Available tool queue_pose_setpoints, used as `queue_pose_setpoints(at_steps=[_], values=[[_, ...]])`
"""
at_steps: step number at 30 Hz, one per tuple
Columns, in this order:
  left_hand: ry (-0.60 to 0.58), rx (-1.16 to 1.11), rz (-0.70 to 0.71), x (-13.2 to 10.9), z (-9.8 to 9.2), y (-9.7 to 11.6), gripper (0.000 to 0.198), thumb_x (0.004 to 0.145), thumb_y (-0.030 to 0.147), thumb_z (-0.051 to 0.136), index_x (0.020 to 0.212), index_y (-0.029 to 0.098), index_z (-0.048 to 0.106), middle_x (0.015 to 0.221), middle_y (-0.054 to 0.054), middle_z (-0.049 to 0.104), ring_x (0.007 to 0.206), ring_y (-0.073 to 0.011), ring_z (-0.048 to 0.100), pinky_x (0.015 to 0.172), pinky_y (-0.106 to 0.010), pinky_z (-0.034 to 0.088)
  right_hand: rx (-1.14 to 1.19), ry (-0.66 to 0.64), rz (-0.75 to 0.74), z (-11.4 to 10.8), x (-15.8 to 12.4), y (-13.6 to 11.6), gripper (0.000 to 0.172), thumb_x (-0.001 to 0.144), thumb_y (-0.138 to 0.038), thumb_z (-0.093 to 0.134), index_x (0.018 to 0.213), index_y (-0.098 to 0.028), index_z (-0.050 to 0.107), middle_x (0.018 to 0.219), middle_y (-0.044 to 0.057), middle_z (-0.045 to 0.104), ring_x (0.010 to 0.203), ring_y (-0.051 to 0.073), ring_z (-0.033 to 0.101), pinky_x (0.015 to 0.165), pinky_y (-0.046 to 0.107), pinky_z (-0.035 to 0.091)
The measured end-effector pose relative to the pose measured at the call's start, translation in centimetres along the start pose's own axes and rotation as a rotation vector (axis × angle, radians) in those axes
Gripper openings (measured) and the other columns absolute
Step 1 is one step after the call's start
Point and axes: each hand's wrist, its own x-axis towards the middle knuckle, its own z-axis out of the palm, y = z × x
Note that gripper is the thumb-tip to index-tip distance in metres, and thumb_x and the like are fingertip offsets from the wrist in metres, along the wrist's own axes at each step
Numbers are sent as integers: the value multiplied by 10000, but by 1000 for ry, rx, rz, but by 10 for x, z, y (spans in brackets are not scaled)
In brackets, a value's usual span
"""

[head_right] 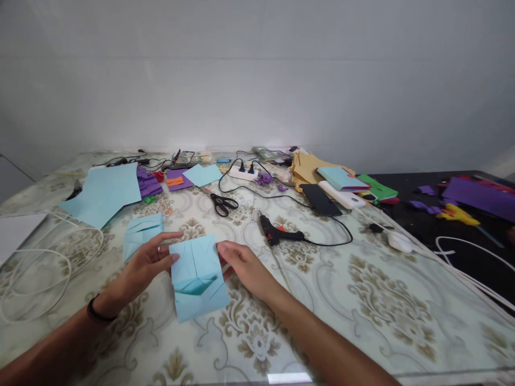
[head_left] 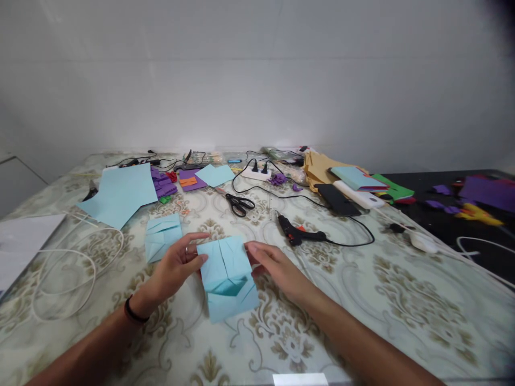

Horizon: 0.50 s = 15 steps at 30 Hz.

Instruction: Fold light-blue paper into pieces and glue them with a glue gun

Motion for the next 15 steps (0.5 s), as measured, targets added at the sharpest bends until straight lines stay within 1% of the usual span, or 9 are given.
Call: queue_pose_setpoints(at_steps=[1,3,6,8,10,11,12,13,15], values=[[11,7,11,0,0,-1,616,867,400,769,1382,158,535,694,41,648,612,-119,617,595,-223,503,8,-60,23,1,0,0,443,902,-617,667,925,-176,711,784,16,677,701,152,633,640,250,521],[14,3,8,0,-1,-1,655,869,412,764,1420,169,504,697,44,648,617,-122,614,604,-230,505,29,-159,65,4,0,1,467,825,-606,762,941,-158,701,795,14,695,689,146,629,654,256,517],[-41,-10,-38,-1,1,0,686,836,394,797,1427,181,520,755,20,699,667,-142,652,634,-240,522,64,-205,104,10,-1,1,518,790,-595,796,1008,-134,707,882,47,738,769,174,662,727,292,532],[-177,-22,-79,-2,2,1,603,818,362,816,1354,185,605,896,-27,759,802,-184,708,746,-287,568,68,-194,99,12,-2,2,499,791,-586,798,976,-132,703,872,45,733,759,167,651,718,288,521],[-327,9,-114,-3,4,0,439,838,361,796,1226,180,699,1043,-68,784,945,-233,726,878,-357,578,60,-183,92,13,-2,3,476,788,-578,805,923,-137,688,838,28,711,722,148,622,679,266,495],[-374,43,-124,-4,5,-2,373,857,372,774,1171,175,728,1078,-79,788,982,-251,726,915,-385,574,50,-185,91,13,-2,3,475,786,-584,804,893,-139,678,817,19,695,705,139,605,661,257,482],[-396,82,-127,-4,6,-3,340,875,386,751,1138,172,743,1085,-83,793,992,-263,727,926,-401,574,38,-190,92,12,-2,3,483,790,-599,794,873,-141,668,795,10,677,690,132,588,645,250,471],[-388,111,-122,-4,6,-4,333,887,399,735,1129,171,750,1088,-85,797,993,-270,729,927,-410,577,23,-192,90,12,-2,3,494,802,-620,774,866,-144,660,775,3,657,676,127,572,630,245,463],[-321,126,-104,-4,5,-6,350,891,412,727,1153,181,747,1125,-83,795,1014,-281,731,938,-419,579,0,-181,79,11,-2,2,514,831,-659,725,876,-152,649,723,-16,612,634,113,536,584,231,446]])
